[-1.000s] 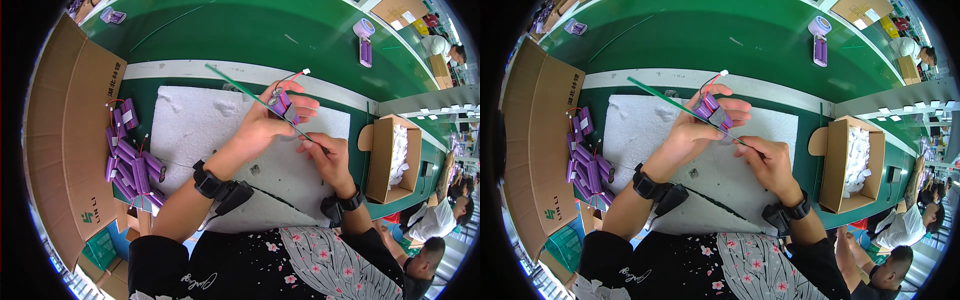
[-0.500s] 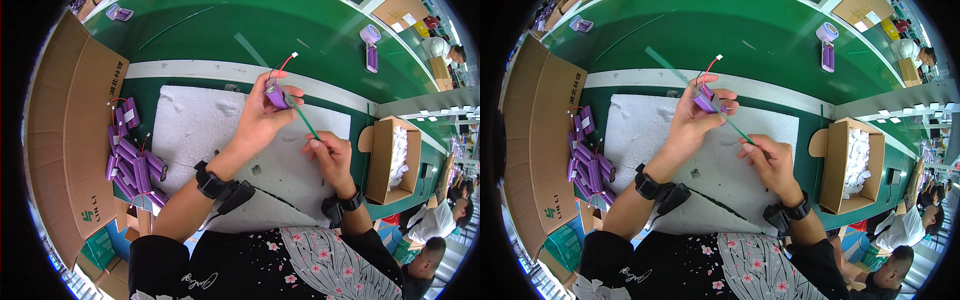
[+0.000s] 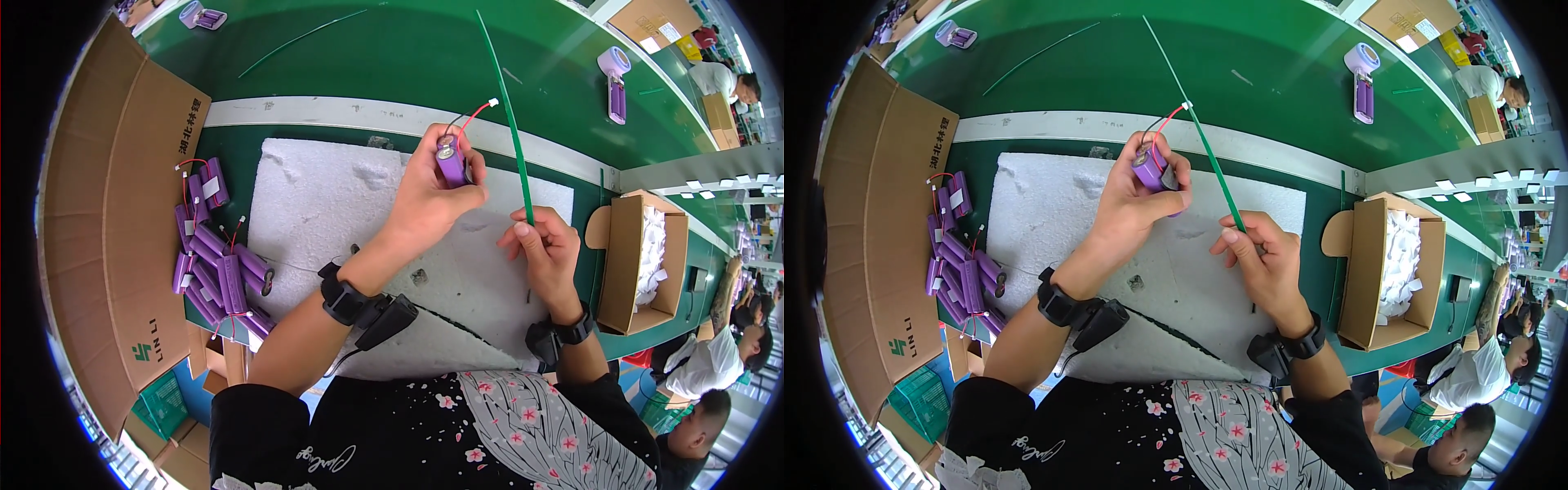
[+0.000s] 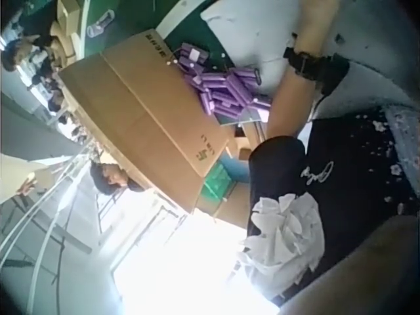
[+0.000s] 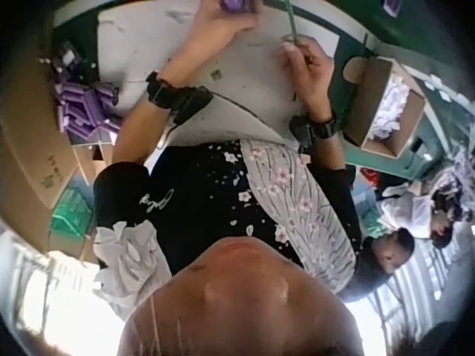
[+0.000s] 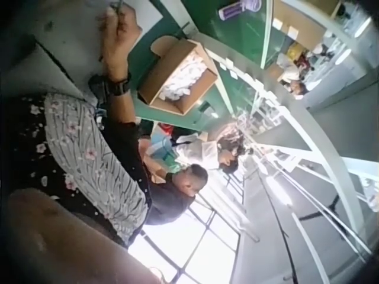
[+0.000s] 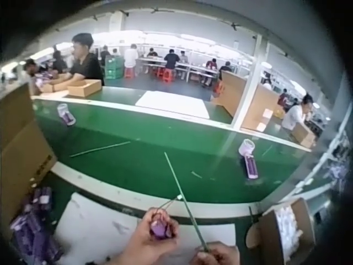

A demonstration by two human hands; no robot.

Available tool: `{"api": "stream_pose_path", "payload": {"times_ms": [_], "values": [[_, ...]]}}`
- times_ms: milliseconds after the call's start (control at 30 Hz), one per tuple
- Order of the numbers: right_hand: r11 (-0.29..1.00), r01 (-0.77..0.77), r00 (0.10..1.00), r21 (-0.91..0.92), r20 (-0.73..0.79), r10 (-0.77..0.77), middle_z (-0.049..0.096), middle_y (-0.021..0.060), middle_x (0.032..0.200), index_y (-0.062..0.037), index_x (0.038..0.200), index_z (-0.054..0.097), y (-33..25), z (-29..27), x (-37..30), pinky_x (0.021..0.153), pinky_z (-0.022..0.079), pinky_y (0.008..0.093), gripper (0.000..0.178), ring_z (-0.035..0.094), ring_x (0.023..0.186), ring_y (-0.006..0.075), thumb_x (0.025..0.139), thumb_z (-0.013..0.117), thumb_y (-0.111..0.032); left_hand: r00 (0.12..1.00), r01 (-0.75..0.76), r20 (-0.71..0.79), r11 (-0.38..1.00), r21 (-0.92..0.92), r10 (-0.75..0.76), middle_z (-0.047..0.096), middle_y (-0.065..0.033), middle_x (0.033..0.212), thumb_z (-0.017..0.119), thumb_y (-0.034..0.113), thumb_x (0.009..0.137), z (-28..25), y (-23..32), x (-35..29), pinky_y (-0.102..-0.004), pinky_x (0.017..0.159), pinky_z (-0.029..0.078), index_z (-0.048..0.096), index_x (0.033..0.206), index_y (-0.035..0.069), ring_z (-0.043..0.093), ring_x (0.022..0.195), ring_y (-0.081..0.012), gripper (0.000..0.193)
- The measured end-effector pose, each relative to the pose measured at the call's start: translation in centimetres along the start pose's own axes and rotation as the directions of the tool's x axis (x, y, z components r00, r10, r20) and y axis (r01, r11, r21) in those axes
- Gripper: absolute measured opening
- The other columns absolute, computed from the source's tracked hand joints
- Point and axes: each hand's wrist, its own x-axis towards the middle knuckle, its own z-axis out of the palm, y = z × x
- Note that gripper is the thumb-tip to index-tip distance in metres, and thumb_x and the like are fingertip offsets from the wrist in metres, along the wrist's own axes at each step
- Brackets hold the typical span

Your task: The person connects a circuit board to a fan housing, places a battery pack inside, and then removes it. They then pick up a new battery pack, apply tape and a green plastic strip to it, and connect it to the fan housing.

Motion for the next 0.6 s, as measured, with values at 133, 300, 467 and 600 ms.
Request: {"api": "stream_pose_path", "payload": {"times_ms": [133, 300, 467, 600], "values": [[1.0, -0.01, 1.0, -0.002, -0.003, 0.01, 0.069, 0.0078, 0.072, 0.0008, 0.104, 0.061, -0.06, 0.0, 0.04, 0.052, 0.047, 0.0215, 0.015, 0.056, 0.057, 0.0073, 0.095, 0.058, -0.011, 0.999, 0.034, 0.015, 0.999, -0.022, -0.033, 0.056, -0.006, 0.089, 0.06, -0.012, 0.071, 0.07, 0.37, -0.01, -0.0245, 0.06, 0.041, 0.04, 0.099, 0.011, 0.049, 0.073, -0.0086, 0.041], [1.0, -0.007, 1.0, -0.008, -0.01, 0.007, 0.069, 0.0078, 0.072, 0.0008, 0.104, 0.062, -0.14, -0.02, 0.02, 0.052, 0.047, 0.0214, 0.016, 0.056, 0.056, 0.0072, 0.095, 0.058, -0.012, 0.998, 0.05, 0.047, 0.997, -0.052, -0.047, 0.056, -0.0069, 0.089, 0.059, -0.011, 0.072, 0.01, 0.3, -0.09, -0.0237, 0.058, 0.039, 0.041, 0.099, 0.011, 0.049, 0.07, -0.0087, 0.039], [1.0, -0.007, 1.0, -0.008, -0.01, 0.007, 0.069, 0.0078, 0.072, 0.0011, 0.104, 0.062, -0.23, -0.07, 0.04, 0.052, 0.047, 0.0214, 0.016, 0.056, 0.056, 0.0072, 0.096, 0.058, -0.012, 0.996, 0.072, 0.064, 0.992, -0.102, -0.065, 0.056, -0.0078, 0.088, 0.056, -0.011, 0.073, -0.07, 0.28, -0.06, -0.0246, 0.056, 0.039, 0.04, 0.099, 0.01, 0.049, 0.066, -0.0097, 0.037], [1.0, -0.014, 1.0, -0.013, -0.014, 0.014, 0.069, 0.0079, 0.072, 0.0014, 0.104, 0.062, -0.28, -0.02, 0.04, 0.052, 0.046, 0.0214, 0.016, 0.056, 0.056, 0.0072, 0.096, 0.058, -0.012, 0.995, 0.069, 0.078, 0.989, -0.128, -0.059, 0.056, -0.0099, 0.088, 0.055, -0.01, 0.074, -0.21, 0.14, 0.02, -0.0275, 0.059, 0.041, 0.041, 0.1, 0.011, 0.051, 0.066, -0.0126, 0.036]]}}
